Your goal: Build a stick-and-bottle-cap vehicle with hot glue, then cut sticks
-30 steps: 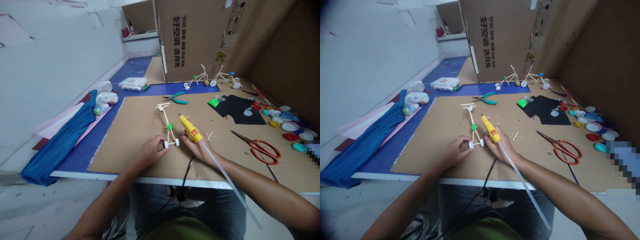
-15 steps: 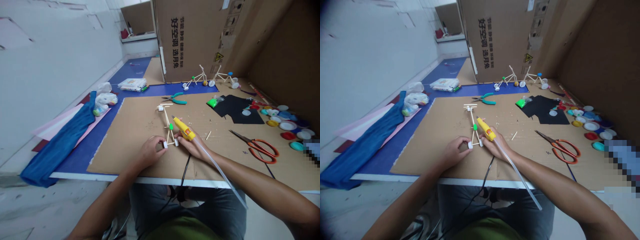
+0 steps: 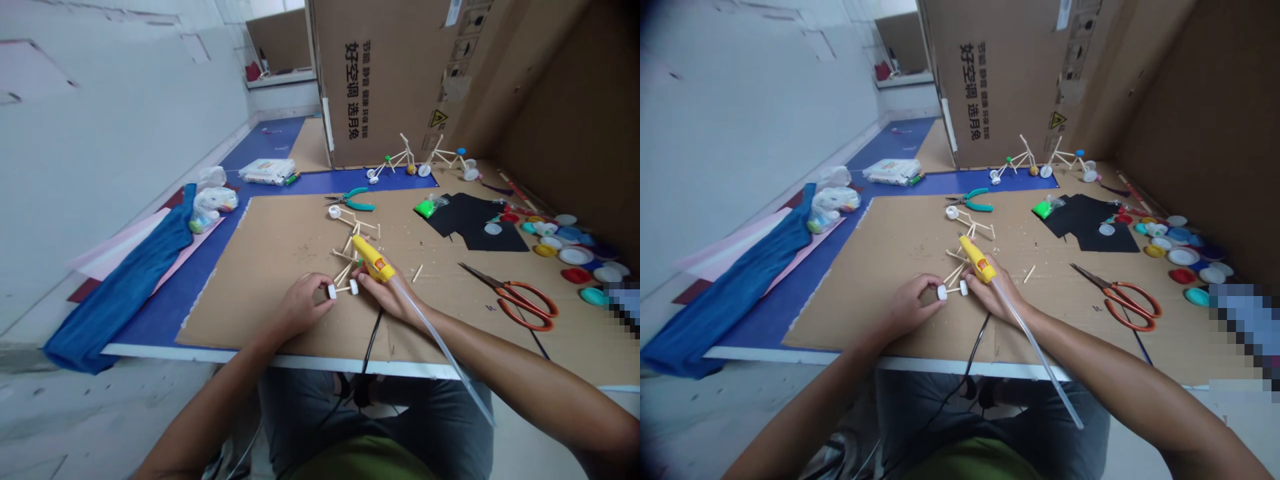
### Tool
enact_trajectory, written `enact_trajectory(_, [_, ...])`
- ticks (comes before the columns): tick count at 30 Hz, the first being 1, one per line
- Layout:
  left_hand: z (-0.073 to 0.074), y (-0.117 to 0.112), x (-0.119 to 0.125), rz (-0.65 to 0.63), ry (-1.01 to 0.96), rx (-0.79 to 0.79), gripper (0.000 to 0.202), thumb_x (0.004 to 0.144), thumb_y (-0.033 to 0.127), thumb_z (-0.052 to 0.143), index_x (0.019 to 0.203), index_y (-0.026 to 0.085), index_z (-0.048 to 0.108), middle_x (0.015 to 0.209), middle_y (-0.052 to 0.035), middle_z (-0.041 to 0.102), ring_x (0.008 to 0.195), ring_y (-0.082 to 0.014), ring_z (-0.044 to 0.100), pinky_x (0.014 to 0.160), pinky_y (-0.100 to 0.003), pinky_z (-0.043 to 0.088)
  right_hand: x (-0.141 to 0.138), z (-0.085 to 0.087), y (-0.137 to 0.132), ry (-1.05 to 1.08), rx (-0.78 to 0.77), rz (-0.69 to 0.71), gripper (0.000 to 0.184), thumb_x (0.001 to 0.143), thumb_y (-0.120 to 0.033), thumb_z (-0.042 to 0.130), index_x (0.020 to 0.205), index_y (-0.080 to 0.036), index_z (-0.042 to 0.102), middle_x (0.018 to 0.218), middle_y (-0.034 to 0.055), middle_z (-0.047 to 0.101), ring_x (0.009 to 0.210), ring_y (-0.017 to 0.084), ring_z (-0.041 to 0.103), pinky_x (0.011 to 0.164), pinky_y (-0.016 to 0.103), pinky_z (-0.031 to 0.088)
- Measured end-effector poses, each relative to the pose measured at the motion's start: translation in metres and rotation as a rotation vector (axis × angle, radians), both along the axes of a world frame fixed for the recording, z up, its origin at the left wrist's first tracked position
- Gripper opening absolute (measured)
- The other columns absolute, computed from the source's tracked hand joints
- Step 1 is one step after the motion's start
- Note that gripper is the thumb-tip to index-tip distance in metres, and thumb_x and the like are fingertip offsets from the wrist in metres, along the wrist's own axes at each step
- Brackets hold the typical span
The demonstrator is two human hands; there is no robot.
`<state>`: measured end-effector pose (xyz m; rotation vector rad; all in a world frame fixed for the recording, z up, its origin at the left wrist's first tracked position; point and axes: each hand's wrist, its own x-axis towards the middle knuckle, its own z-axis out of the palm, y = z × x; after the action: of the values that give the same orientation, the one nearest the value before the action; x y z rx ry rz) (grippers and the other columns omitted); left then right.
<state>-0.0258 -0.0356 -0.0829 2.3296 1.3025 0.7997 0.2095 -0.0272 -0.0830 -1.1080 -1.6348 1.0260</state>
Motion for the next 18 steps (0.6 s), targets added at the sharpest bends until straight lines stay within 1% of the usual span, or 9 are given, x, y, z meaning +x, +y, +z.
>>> enact_trajectory(4, [0.003, -0.002, 0.001, 0.03, 0.007, -0.038, 0.031, 0.076, 0.015, 0.072, 0.104, 0.021, 0.061, 0.098, -0.0031, 0.068, 0.094, -0.0192, 0.065, 0.087, -0.034, 0.052, 0.002, 0.003, -0.001, 0.009, 0.019, -0.061, 0.02, 0.092, -0.038, 0.058, 0.105, -0.023, 0.057, 0.1, 0.0048, 0.07, 0.091, 0.021, 0.066, 0.084, 0.037, 0.052])
enact_trajectory(8, [0.005, -0.003, 0.001, 0.042, 0.016, -0.052, 0.039, 0.073, 0.015, 0.074, 0.109, 0.02, 0.059, 0.1, -0.0036, 0.069, 0.094, -0.0196, 0.066, 0.087, -0.034, 0.053, 0.005, 0.004, 0.0, -0.003, 0.057, -0.132, 0.023, 0.09, -0.039, 0.06, 0.106, -0.023, 0.056, 0.097, 0.0048, 0.068, 0.087, 0.021, 0.065, 0.08, 0.036, 0.051])
enact_trajectory(11, [0.007, -0.002, 0.001, 0.007, 0.039, -0.024, 0.032, 0.075, 0.014, 0.073, 0.104, 0.02, 0.06, 0.101, -0.0038, 0.069, 0.095, -0.0198, 0.065, 0.087, -0.034, 0.052, 0.008, 0.005, 0.001, -0.031, 0.096, -0.17, 0.026, 0.089, -0.04, 0.061, 0.107, -0.022, 0.055, 0.093, 0.0045, 0.066, 0.082, 0.021, 0.063, 0.075, 0.034, 0.05])
enact_trajectory(14, [0.009, -0.002, 0.001, -0.03, 0.052, 0.019, 0.023, 0.078, 0.014, 0.07, 0.099, 0.021, 0.061, 0.101, -0.004, 0.069, 0.097, -0.0199, 0.065, 0.089, -0.035, 0.052, 0.01, 0.004, 0.002, -0.057, 0.097, -0.134, 0.025, 0.089, -0.041, 0.061, 0.104, -0.022, 0.055, 0.089, 0.0035, 0.065, 0.078, 0.02, 0.063, 0.074, 0.034, 0.05])
enact_trajectory(16, [0.009, -0.005, 0.002, -0.035, 0.064, 0.052, 0.022, 0.079, 0.015, 0.069, 0.099, 0.021, 0.062, 0.102, -0.0048, 0.069, 0.099, -0.0207, 0.064, 0.089, -0.036, 0.052, 0.013, 0.006, 0.003, -0.057, 0.083, -0.117, 0.025, 0.088, -0.041, 0.062, 0.104, -0.022, 0.055, 0.088, 0.0031, 0.065, 0.076, 0.019, 0.062, 0.072, 0.034, 0.05])
enact_trajectory(18, [0.01, -0.009, 0.005, -0.032, 0.083, 0.091, 0.023, 0.079, 0.016, 0.071, 0.1, 0.02, 0.063, 0.102, -0.006, 0.069, 0.099, -0.022, 0.063, 0.088, -0.037, 0.051, 0.018, 0.011, 0.002, -0.032, 0.071, -0.131, 0.028, 0.088, -0.042, 0.062, 0.106, -0.022, 0.054, 0.088, 0.0034, 0.065, 0.073, 0.018, 0.061, 0.068, 0.033, 0.05])
